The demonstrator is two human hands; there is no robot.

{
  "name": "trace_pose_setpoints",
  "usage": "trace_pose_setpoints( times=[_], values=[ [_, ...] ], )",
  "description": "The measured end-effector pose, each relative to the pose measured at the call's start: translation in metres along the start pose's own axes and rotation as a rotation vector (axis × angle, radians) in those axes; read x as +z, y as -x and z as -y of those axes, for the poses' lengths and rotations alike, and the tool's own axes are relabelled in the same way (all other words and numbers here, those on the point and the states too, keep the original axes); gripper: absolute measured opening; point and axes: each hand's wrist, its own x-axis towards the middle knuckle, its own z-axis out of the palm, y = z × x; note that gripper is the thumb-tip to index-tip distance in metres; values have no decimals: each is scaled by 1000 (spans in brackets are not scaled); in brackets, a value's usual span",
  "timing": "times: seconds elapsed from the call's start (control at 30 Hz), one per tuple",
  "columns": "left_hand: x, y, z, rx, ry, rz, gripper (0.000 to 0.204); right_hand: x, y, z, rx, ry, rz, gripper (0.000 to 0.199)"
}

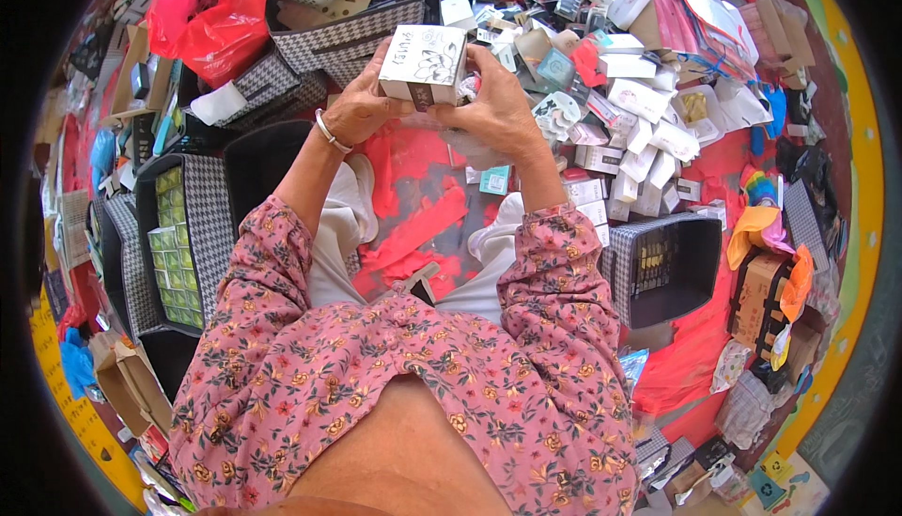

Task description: The person sits on the floor, picks up small boxes, wipes them with a cloth, and places them into storage bins.

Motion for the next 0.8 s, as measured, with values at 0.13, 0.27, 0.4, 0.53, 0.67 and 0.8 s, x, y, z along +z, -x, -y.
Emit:
trace_pose_setpoints(
  times=[0.13, 0.27, 0.4, 0.53, 0.67, 0.8],
  values=[
    [5, 0, 0, -4, 4, 2, 98, 8, 3, 0, -44, 211, -183, 64],
    [5, -7, 13, -10, -175, -125, 106, 16, 6, -7, 4, 241, -365, 59],
    [15, -9, 34, -22, -334, -303, 88, 52, 0, -28, 57, 416, -476, 42],
    [0, -9, 39, 0, -327, -406, 46, 67, 4, -11, 132, 360, -376, 65],
    [-19, -4, -4, -28, -484, -189, 53, 27, 0, -15, 100, 82, -23, 80],
    [-46, 14, -15, -109, -259, -4, 61, 7, 2, -32, -100, 52, 30, 82]
  ],
)
